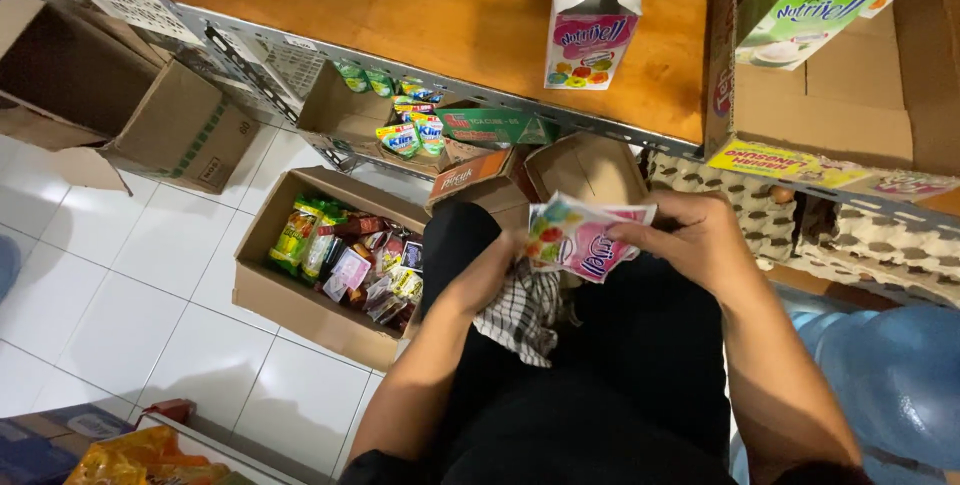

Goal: The person sits on the floor and wipes the exterior of several small product boxes using a checkered cloth. They pick up each box from a larger cardboard box, wipe it, and place it on a wooden table.

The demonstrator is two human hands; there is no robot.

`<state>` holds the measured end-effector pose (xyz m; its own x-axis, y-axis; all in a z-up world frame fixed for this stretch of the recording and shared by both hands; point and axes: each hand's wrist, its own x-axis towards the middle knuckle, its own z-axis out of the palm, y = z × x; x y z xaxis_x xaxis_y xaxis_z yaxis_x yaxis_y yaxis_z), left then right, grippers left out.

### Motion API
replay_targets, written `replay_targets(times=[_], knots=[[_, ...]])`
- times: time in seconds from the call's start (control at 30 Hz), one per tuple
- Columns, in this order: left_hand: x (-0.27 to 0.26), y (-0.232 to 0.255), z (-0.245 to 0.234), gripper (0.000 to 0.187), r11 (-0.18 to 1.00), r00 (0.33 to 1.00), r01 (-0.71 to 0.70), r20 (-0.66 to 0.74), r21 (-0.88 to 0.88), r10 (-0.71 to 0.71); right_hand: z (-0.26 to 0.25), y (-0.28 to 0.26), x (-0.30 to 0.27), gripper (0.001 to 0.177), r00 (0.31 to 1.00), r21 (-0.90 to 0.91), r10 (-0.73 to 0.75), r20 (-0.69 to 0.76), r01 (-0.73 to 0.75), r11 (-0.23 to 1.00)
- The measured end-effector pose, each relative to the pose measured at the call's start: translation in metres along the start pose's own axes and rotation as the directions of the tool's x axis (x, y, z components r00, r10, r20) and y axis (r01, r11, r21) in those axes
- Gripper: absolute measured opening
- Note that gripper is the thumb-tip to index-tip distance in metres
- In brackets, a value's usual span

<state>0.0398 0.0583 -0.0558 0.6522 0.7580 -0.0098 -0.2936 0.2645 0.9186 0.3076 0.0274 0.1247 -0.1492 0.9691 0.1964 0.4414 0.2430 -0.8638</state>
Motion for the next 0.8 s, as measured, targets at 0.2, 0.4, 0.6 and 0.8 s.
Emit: replay_targets(times=[0.2,0.4,0.6,0.8], knots=[[-0.017,0.096,0.04,0.043,0.964,0.965,0.108,0.205,0.243,-0.16,-0.017,-0.01,-0.003,0.019,0.997,-0.229,-0.027,0.074,0.043,0.972],[-0.021,0.071,0.035,0.06,0.958,0.95,0.056,0.279,0.282,-0.138,-0.009,0.01,-0.007,0.028,0.96,-0.184,-0.075,0.27,0.128,0.974],[-0.007,0.01,0.043,0.041,0.995,0.992,0.074,0.094,0.069,-0.081,0.007,-0.003,-0.008,0.013,0.988,-0.159,0.014,0.151,0.01,0.987],[-0.004,-0.017,0.029,0.028,0.993,0.994,-0.028,-0.11,-0.111,0.016,0.007,0.012,-0.021,0.045,0.961,0.177,0.156,0.227,-0.198,0.964]])
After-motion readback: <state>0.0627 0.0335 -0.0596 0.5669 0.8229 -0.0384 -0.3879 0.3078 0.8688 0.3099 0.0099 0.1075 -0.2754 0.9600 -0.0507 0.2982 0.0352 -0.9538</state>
